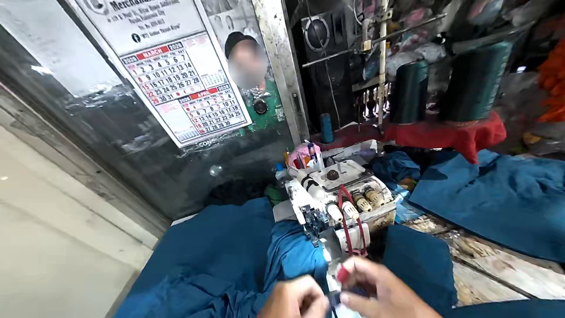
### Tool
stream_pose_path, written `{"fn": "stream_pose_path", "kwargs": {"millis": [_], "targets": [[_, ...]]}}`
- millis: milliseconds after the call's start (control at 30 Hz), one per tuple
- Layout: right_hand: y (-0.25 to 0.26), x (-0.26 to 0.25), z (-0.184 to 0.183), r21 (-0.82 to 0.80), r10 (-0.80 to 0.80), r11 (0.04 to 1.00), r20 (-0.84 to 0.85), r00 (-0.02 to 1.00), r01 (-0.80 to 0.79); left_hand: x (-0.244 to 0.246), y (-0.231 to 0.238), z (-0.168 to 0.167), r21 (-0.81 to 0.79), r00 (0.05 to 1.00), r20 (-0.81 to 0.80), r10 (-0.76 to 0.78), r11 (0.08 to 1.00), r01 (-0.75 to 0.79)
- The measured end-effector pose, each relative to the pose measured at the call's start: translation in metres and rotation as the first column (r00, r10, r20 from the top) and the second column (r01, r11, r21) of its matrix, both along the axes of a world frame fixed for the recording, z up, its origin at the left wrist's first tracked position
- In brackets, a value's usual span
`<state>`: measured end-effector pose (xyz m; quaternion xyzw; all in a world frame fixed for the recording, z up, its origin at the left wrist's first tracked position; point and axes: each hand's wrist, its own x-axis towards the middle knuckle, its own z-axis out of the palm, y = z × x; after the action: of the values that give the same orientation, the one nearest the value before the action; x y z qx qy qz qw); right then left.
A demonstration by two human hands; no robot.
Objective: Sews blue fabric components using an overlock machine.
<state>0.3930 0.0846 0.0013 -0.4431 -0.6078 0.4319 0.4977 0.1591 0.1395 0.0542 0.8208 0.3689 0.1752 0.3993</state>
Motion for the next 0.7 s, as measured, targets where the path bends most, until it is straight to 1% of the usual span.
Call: {"fn": "stream_pose_path", "kwargs": {"millis": [33,67,100,133,167,200,233,267,300,333,400,467,567,633,700], "targets": [[0.02,0.001,0.009,0.029,-0.052,0.998,-0.01,0.999,0.053,0.006,0.022,0.012,0.034,1.0,-0.016,0.011,0.999,-0.011],[0.037,0.001,0.016,0.048,-0.125,0.991,0.031,0.992,0.123,0.013,0.044,0.022,0.037,0.998,-0.058,0.023,0.999,-0.021],[0.048,0.002,0.021,0.072,-0.211,0.976,0.13,0.969,0.203,0.019,0.065,0.029,0.021,0.991,-0.13,0.025,1.0,-0.022],[0.053,0.001,0.022,0.124,-0.299,0.953,0.271,0.915,0.275,0.023,0.082,0.033,-0.006,0.978,-0.207,0.01,1.0,-0.011],[0.051,-0.001,0.02,0.212,-0.387,0.921,0.401,0.83,0.327,0.026,0.093,0.034,-0.042,0.964,-0.265,-0.008,0.999,-0.003],[0.046,-0.003,0.014,0.322,-0.48,0.874,0.458,0.749,0.363,0.027,0.1,0.034,-0.074,0.953,-0.303,-0.024,0.997,0.001],[0.039,-0.005,0.007,0.417,-0.554,0.824,0.449,0.701,0.384,0.028,0.102,0.033,-0.096,0.949,-0.314,-0.034,0.995,0.004],[0.032,-0.007,-0.001,0.478,-0.6,0.783,0.409,0.688,0.399,0.027,0.103,0.033,-0.113,0.949,-0.313,-0.041,0.994,0.006],[0.025,-0.009,-0.008,0.497,-0.609,0.768,0.371,0.702,0.404,0.025,0.103,0.032,-0.125,0.953,-0.3,-0.051,0.992,0.014],[0.02,-0.01,-0.015,0.484,-0.587,0.781,0.355,0.727,0.395,0.024,0.103,0.031,-0.135,0.958,-0.28,-0.061,0.991,0.024],[0.016,-0.008,-0.028,0.404,-0.511,0.842,0.387,0.768,0.357,0.022,0.103,0.029,-0.154,0.965,-0.252,-0.069,0.988,0.03],[0.014,-0.004,-0.035,0.34,-0.474,0.874,0.437,0.764,0.348,0.021,0.102,0.029,-0.156,0.97,-0.238,-0.054,0.988,0.016],[0.003,-0.011,-0.026,0.357,-0.488,0.865,0.432,0.758,0.353,0.021,0.1,0.028,-0.145,0.972,-0.231,-0.036,0.989,0.002],[-0.003,-0.023,-0.012,0.387,-0.438,0.88,0.436,0.786,0.276,0.022,0.1,0.027,-0.137,0.973,-0.228,-0.033,0.991,0.002],[-0.004,-0.032,0.0,0.363,-0.345,0.918,0.522,0.78,0.163,0.021,0.099,0.026,-0.12,0.975,-0.219,-0.034,0.993,0.008]]}}
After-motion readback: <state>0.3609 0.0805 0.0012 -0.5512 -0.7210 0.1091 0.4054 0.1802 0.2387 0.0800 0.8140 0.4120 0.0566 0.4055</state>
